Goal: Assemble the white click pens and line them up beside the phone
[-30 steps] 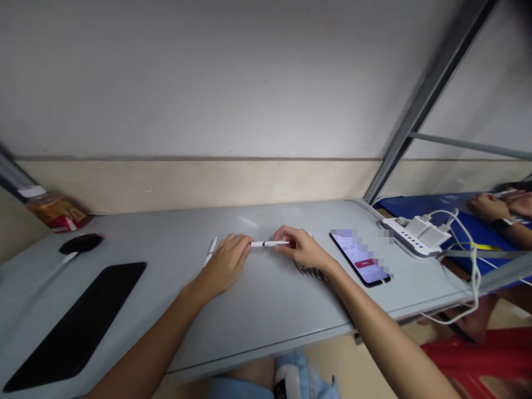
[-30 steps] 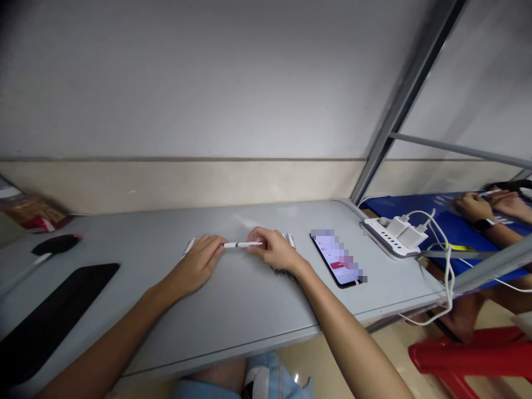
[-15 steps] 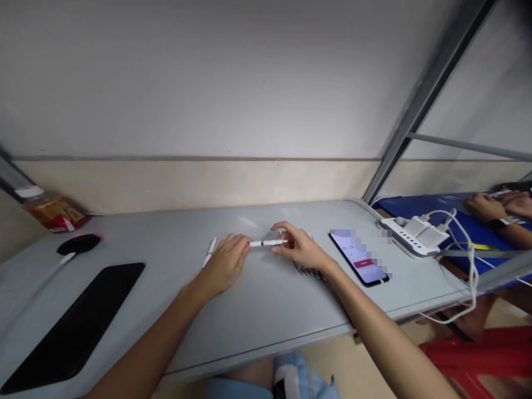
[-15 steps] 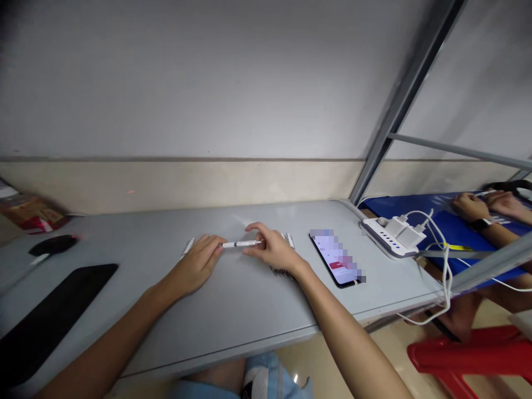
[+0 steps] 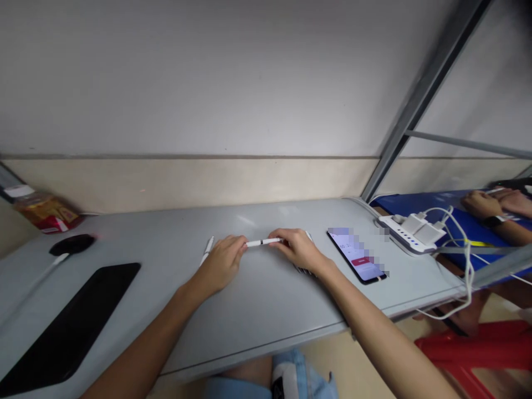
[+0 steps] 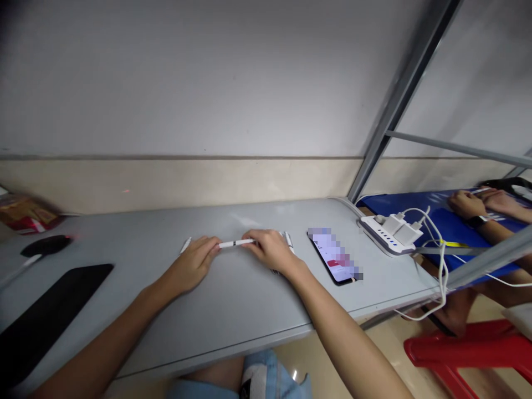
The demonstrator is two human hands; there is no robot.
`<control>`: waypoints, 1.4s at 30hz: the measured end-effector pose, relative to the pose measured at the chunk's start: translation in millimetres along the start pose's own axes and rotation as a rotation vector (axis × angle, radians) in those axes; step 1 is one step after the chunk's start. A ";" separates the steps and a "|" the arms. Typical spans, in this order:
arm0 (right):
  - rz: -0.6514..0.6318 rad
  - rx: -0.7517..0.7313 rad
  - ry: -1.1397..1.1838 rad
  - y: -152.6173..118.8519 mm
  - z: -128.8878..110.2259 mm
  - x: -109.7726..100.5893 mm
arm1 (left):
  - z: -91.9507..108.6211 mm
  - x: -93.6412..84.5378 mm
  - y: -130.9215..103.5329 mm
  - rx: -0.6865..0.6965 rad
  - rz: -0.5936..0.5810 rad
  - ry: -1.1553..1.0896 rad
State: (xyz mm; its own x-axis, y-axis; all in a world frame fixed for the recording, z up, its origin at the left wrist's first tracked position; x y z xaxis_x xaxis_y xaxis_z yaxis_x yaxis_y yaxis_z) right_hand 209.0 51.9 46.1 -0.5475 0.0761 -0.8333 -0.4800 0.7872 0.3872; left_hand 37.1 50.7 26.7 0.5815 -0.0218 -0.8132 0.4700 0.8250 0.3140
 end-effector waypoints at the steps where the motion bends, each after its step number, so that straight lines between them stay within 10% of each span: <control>1: -0.014 -0.001 -0.011 -0.2 -0.7 1.6 | -0.8 -0.2 0.0 0.003 0.001 0.015; 9: -0.164 0.202 0.528 -0.5 5.4 19.5 | 8.1 -9.2 0.0 0.048 0.085 0.145; 15: 0.195 0.394 1.154 5.3 27.7 11.2 | 16.5 -8.5 -0.2 0.049 0.062 0.018; 20: 0.200 0.468 1.675 3.9 42.8 10.5 | 5.9 -15.2 -0.7 -0.021 0.132 0.081; 42: 0.160 0.385 1.542 3.2 40.2 4.6 | -55.0 -39.7 -15.9 -0.613 0.094 0.463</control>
State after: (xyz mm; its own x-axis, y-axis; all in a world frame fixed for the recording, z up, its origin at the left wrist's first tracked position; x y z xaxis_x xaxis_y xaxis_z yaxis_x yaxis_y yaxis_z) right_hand 232.4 79.4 27.6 -0.8253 -0.3058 0.4747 -0.2889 0.9510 0.1104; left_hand -30.0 69.5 27.0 0.2009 0.1911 -0.9608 -0.0980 0.9798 0.1744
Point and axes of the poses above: each hand's wrist, its own y-axis towards the middle knuckle, its own x-axis out of the palm, z = x × y, the point moved 7 cm from there along y, towards the middle knuckle, and after that the axes turned 13 degrees about -y, right-handed, at the moved point
